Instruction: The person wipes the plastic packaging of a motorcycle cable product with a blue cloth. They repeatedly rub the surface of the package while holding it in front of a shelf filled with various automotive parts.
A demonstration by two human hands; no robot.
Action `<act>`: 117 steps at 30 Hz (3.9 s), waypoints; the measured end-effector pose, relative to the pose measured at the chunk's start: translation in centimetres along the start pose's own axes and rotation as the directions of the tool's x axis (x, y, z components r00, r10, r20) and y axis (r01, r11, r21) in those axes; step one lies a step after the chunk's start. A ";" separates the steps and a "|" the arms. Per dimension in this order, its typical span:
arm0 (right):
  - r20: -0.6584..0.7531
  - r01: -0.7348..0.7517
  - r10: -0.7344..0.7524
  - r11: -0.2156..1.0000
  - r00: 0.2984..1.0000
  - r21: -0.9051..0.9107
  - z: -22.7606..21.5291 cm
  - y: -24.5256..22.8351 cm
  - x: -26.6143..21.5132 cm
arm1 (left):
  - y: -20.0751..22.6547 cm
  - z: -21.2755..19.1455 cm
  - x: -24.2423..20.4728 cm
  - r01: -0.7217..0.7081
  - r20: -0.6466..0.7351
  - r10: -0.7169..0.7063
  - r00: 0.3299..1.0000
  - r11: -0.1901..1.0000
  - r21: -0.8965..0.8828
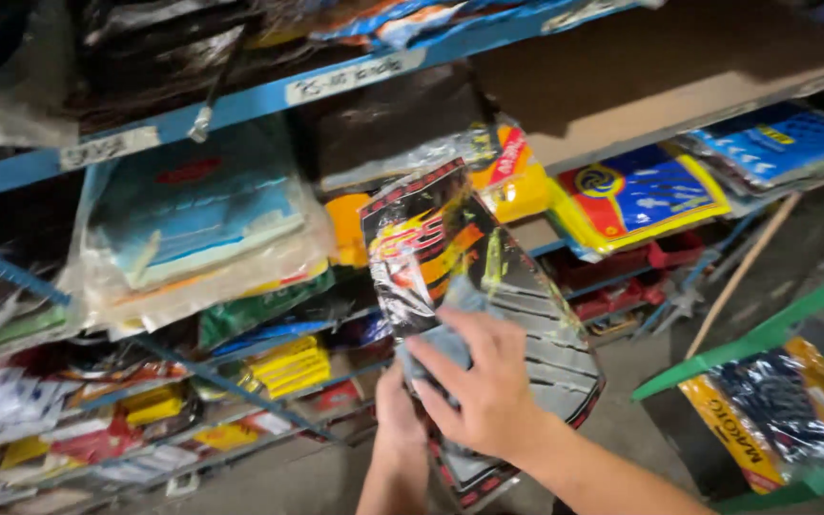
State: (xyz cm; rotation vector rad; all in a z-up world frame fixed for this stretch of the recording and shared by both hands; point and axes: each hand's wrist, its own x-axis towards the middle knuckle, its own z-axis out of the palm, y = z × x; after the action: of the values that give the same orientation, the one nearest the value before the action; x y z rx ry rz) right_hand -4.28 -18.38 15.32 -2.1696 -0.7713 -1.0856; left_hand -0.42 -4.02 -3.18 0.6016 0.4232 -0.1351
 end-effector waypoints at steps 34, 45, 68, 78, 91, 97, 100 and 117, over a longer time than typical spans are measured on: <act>0.174 -0.102 0.053 0.953 0.983 0.285 8.9 7.7 -5.2 | 4.2 8.0 -0.7 -0.643 0.211 0.772 0.600 0.308 0.701; 0.057 -0.178 0.172 0.975 0.983 0.134 11.8 9.6 -2.9 | 5.8 9.2 -1.7 -0.605 0.192 0.723 0.663 0.368 0.706; 0.075 -0.118 0.113 0.991 0.991 0.065 11.9 9.7 0.8 | 6.2 9.2 -0.6 -0.566 0.310 0.623 0.718 0.264 0.781; -0.066 -0.299 0.292 0.946 0.954 -0.126 8.3 18.6 -0.4 | 5.3 9.4 -2.4 -0.541 0.202 0.647 0.735 0.382 0.749; 0.193 -0.407 0.391 0.912 0.900 0.046 9.3 14.3 -1.5 | 3.9 8.8 -5.0 -0.640 0.207 0.711 0.672 0.417 0.646; 0.287 -0.333 0.259 0.908 0.922 0.253 6.0 5.8 -1.6 | 4.2 7.7 -4.2 -0.648 0.237 0.690 0.684 0.427 0.631; 0.307 -0.357 0.287 0.912 0.907 0.203 4.9 7.3 -2.3 | 4.3 7.2 -3.2 -0.629 0.253 0.653 0.714 0.439 0.642; 0.289 -0.302 0.310 0.950 0.906 -0.074 0.4 8.1 -5.6 | 1.7 3.9 -0.4 -0.448 -0.027 0.460 0.887 0.875 0.186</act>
State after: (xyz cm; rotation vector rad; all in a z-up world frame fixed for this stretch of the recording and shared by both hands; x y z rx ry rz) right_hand -1.08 -24.72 8.50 -2.4103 -0.5146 -0.6207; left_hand 1.01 -4.86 0.79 0.8672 0.3284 0.3056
